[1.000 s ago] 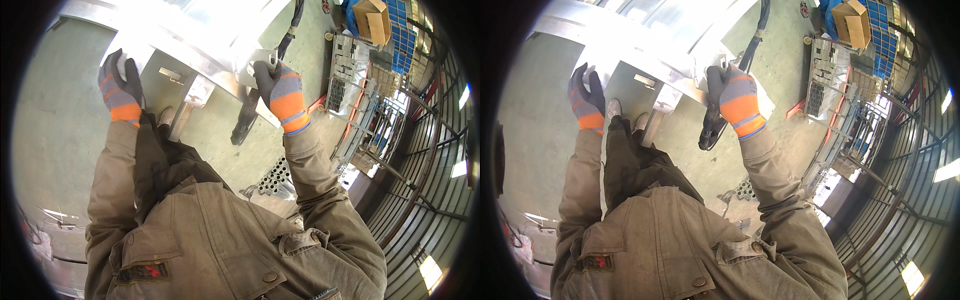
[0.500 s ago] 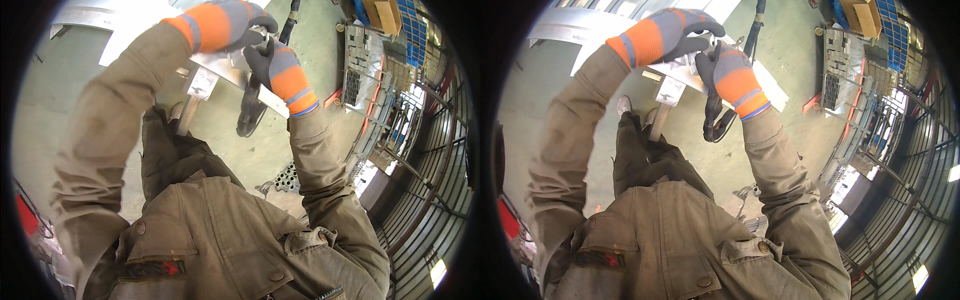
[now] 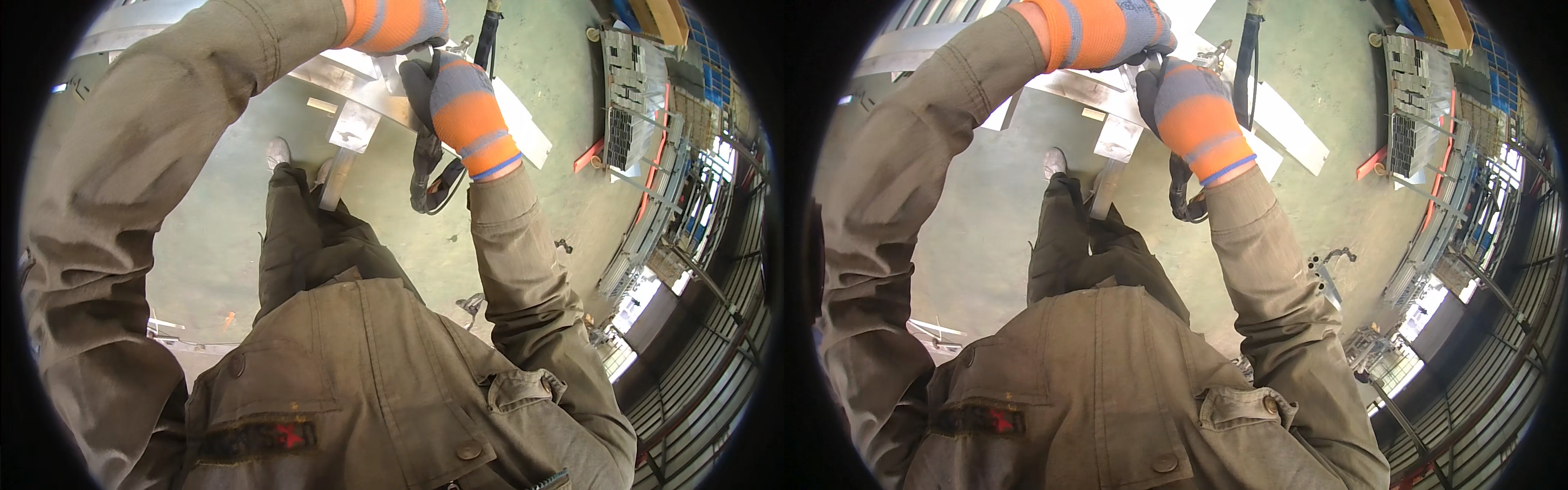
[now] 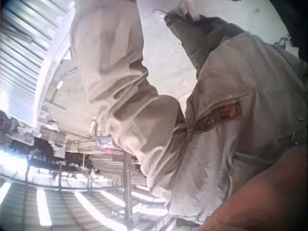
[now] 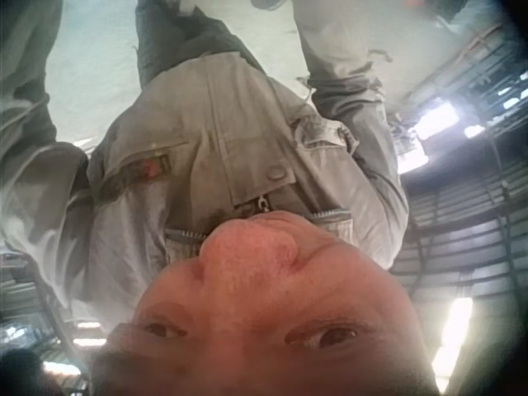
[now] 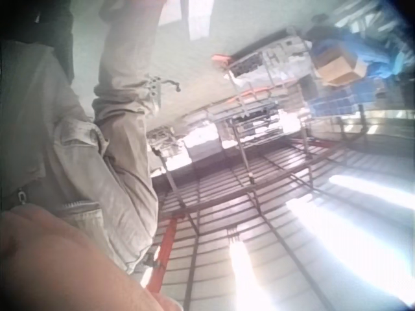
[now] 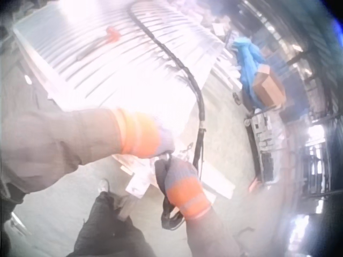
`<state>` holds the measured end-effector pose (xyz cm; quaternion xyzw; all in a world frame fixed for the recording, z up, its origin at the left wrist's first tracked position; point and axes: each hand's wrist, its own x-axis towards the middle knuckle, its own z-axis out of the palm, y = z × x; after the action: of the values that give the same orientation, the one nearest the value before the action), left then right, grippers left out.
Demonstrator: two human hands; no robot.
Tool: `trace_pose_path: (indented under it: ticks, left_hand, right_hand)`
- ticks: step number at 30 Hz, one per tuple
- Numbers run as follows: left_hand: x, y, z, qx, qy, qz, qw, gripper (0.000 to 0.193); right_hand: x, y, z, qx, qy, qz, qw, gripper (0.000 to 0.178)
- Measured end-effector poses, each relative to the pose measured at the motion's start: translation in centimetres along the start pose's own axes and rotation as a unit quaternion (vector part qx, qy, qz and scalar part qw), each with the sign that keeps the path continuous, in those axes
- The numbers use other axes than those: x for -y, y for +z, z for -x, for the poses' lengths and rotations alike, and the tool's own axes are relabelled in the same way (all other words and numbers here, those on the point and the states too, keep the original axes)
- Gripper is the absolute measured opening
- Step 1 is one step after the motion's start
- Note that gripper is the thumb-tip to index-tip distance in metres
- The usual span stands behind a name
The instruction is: The person welds metal frame components using a handheld welding torch. They position and tack weld several aluminum pieces together, then reposition the assembly to weld additional joints. The person handles metal bars and a welding torch throughout the clip.
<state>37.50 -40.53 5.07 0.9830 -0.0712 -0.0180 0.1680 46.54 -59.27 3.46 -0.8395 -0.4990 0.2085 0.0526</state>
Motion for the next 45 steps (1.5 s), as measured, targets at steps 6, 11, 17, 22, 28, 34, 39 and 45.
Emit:
trace_pose_path:
  ticks: [6,11,17,22,28,34,39,45]
  left_hand:
    - [-0.2,-1.0,-1.4,0.068,-0.032,0.019,0.997,0.024]
    - [0.3,-1.5,-1.0,0.045,-0.003,-0.025,0.999,0.02]
    - [0.7,-1.5,2.9,-0.053,-0.02,-0.038,0.998,0.013]
    - [0.4,-0.6,4.4,-0.053,-0.079,-0.031,0.995,0.013]
    - [-0.6,2.0,4.7,-0.159,-0.093,-0.003,0.983,0.022]
    - [-1.1,1.7,4.5,-0.041,-0.19,0.077,0.978,0.023]
    - [-1.8,1.7,3.9,0.001,-0.268,0.101,0.958,0.022]
    - [1.3,4.8,2.3,0.168,-0.477,0.016,0.862,0.035]
  right_hand:
    - [-0.2,-0.2,-1.6,0.032,0.008,0.048,0.998,0.044]
    - [-0.1,-0.5,-1.7,0.026,0.01,0.037,0.999,0.039]
    - [0.6,-0.7,-2.8,-0.063,-0.08,0.03,0.994,0.037]
    - [0.5,-0.9,-3.9,-0.127,-0.247,-0.083,0.957,0.022]
    - [-1.1,-2.3,-3.0,-0.191,-0.243,-0.087,0.947,0.027]
    - [-7.4,0.0,3.8,-0.122,0.033,-0.327,0.936,0.029]
    - [-11.7,8.0,9.5,-0.172,0.162,-0.332,0.913,0.034]
    - [-12.7,13.6,10.4,-0.198,0.177,-0.276,0.924,0.057]
